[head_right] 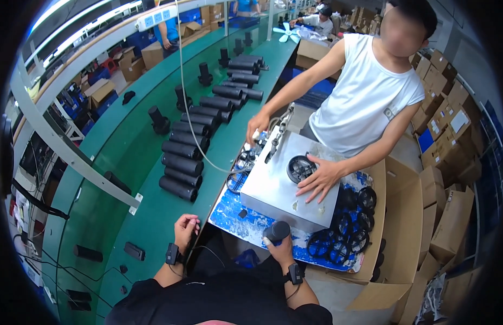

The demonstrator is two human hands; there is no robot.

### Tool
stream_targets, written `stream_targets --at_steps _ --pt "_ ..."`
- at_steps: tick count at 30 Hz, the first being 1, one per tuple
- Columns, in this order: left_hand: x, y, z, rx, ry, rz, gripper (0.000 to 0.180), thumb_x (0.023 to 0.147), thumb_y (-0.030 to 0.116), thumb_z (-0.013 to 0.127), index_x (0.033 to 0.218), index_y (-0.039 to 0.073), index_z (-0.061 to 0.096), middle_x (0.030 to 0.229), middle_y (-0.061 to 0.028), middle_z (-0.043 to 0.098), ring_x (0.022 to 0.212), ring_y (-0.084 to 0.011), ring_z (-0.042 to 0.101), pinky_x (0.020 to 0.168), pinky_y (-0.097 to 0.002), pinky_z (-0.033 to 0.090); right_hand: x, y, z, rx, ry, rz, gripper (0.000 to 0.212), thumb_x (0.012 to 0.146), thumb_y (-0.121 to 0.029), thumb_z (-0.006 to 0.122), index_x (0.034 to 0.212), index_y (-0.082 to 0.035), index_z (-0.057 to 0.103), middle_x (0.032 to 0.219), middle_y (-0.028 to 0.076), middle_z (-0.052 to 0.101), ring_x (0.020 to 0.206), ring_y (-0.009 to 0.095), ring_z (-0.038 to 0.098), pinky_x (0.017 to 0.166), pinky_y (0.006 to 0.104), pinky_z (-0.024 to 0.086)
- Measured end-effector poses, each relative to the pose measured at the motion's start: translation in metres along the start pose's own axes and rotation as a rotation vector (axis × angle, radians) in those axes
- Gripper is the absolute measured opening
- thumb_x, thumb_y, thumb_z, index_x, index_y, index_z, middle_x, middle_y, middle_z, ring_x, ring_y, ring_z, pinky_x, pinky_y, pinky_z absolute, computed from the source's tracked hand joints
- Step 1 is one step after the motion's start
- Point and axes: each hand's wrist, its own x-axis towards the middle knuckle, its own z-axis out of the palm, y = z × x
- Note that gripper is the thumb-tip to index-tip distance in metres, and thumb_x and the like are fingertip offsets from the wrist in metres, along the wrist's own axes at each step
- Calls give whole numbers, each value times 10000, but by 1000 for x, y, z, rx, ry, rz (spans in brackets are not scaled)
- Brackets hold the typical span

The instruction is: Assembling black plastic components using a specialized pneumatic assembly machine on a production line.

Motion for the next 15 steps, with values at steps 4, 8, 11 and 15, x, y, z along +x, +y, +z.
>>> stream_targets --at_steps 4,8,11,15 --pt "-4 0 -4 10 11 64 129 1061 67 627 1138 -8 698 974 -77 720 755 -93 654 631 -219 519 2 -1 1 38 -57 22 625 813 -123 902 1364 -44 619 1300 127 698 1197 270 686 1050 402 528" --pt "-1 3 -1 50 41 41 120 1051 98 647 1114 13 704 965 -63 704 751 -95 637 616 -219 493 -3 10 5 91 -19 45 627 796 -161 913 1355 -66 645 1282 146 727 1184 325 707 1036 420 541" --pt "-8 3 -1 39 41 30 117 1049 92 646 1115 14 705 968 -59 704 753 -92 633 631 -219 490 -2 7 5 74 1 40 615 798 -162 910 1347 -67 650 1275 145 729 1176 328 709 1032 420 543" --pt "-9 8 -3 70 25 41 117 1046 85 645 1117 15 706 969 -56 703 759 -90 628 657 -224 491 -4 -4 -1 43 -80 76 611 819 -50 877 1370 -35 613 1332 120 686 1230 260 677 1095 391 512"
